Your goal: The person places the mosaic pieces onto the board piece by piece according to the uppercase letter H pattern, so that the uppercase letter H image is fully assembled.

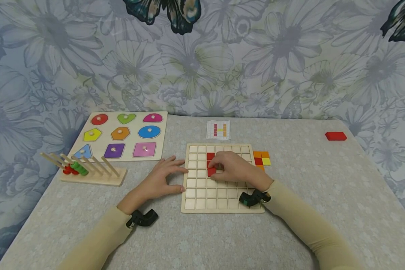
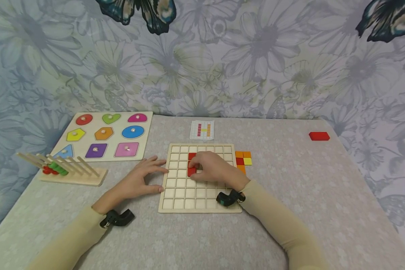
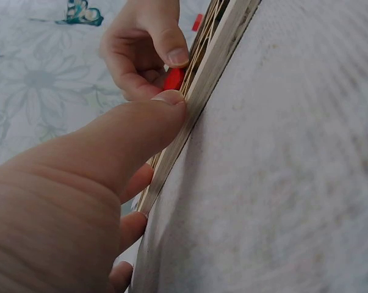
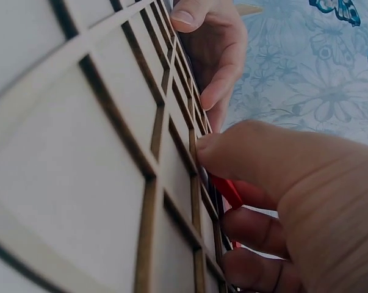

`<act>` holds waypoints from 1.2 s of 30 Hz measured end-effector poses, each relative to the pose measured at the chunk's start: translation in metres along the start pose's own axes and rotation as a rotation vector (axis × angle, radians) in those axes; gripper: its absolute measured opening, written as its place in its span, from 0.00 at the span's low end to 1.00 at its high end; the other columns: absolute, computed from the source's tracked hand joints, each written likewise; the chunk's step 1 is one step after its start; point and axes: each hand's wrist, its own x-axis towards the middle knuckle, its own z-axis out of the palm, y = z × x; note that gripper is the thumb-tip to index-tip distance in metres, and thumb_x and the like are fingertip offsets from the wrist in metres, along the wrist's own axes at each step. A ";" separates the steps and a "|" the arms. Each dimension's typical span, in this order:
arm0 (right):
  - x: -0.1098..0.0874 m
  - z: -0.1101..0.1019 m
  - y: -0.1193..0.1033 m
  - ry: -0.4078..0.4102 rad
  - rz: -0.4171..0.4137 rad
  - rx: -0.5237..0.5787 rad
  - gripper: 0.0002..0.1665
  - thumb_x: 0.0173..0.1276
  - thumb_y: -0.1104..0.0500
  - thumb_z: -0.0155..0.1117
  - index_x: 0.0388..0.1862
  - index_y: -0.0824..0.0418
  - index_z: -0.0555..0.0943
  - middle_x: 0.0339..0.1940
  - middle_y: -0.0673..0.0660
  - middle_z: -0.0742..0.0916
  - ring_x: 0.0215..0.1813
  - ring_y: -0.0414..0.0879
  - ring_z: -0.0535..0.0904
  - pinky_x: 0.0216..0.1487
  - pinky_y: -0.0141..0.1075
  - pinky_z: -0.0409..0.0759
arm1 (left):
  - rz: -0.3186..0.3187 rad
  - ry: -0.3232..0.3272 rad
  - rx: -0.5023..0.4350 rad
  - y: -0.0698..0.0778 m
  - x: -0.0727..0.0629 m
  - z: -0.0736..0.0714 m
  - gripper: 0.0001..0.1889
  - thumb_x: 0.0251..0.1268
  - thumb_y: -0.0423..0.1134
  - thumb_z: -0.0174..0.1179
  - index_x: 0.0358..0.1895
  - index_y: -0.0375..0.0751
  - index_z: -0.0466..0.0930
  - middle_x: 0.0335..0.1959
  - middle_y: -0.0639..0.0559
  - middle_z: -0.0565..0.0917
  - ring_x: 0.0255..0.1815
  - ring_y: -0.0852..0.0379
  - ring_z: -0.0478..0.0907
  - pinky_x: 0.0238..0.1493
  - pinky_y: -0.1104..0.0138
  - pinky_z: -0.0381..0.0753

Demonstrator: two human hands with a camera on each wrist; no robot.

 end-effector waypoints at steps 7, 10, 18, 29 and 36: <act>-0.001 0.002 0.001 0.004 -0.011 -0.007 0.13 0.61 0.54 0.75 0.45 0.55 0.89 0.33 0.47 0.83 0.35 0.39 0.74 0.39 0.30 0.75 | -0.001 0.003 0.001 0.000 0.000 0.001 0.27 0.53 0.46 0.78 0.58 0.48 0.85 0.73 0.40 0.74 0.80 0.29 0.57 0.77 0.30 0.46; -0.001 0.002 0.000 0.003 -0.023 -0.005 0.14 0.61 0.54 0.75 0.45 0.56 0.89 0.33 0.48 0.83 0.34 0.39 0.74 0.38 0.30 0.74 | -0.002 0.005 0.005 0.000 0.000 0.001 0.27 0.53 0.47 0.78 0.58 0.48 0.85 0.73 0.40 0.74 0.80 0.29 0.57 0.77 0.30 0.47; -0.001 0.003 0.001 0.009 -0.029 -0.005 0.13 0.61 0.53 0.75 0.44 0.54 0.89 0.33 0.48 0.83 0.33 0.39 0.74 0.37 0.31 0.74 | -0.002 0.007 -0.002 0.001 0.000 0.000 0.27 0.53 0.46 0.78 0.58 0.47 0.85 0.73 0.39 0.74 0.80 0.28 0.56 0.77 0.30 0.46; -0.001 0.003 0.002 0.010 -0.033 0.004 0.13 0.61 0.54 0.75 0.44 0.55 0.89 0.33 0.48 0.84 0.34 0.39 0.74 0.37 0.30 0.75 | -0.004 0.002 0.002 0.001 0.000 0.000 0.27 0.53 0.45 0.78 0.58 0.47 0.85 0.73 0.39 0.74 0.80 0.29 0.56 0.77 0.30 0.46; -0.001 0.002 0.002 0.013 -0.033 0.006 0.12 0.61 0.54 0.74 0.44 0.54 0.89 0.32 0.47 0.83 0.33 0.39 0.73 0.36 0.30 0.74 | -0.004 -0.001 0.002 0.001 0.001 0.000 0.27 0.54 0.46 0.77 0.59 0.47 0.85 0.73 0.39 0.74 0.80 0.29 0.56 0.77 0.30 0.46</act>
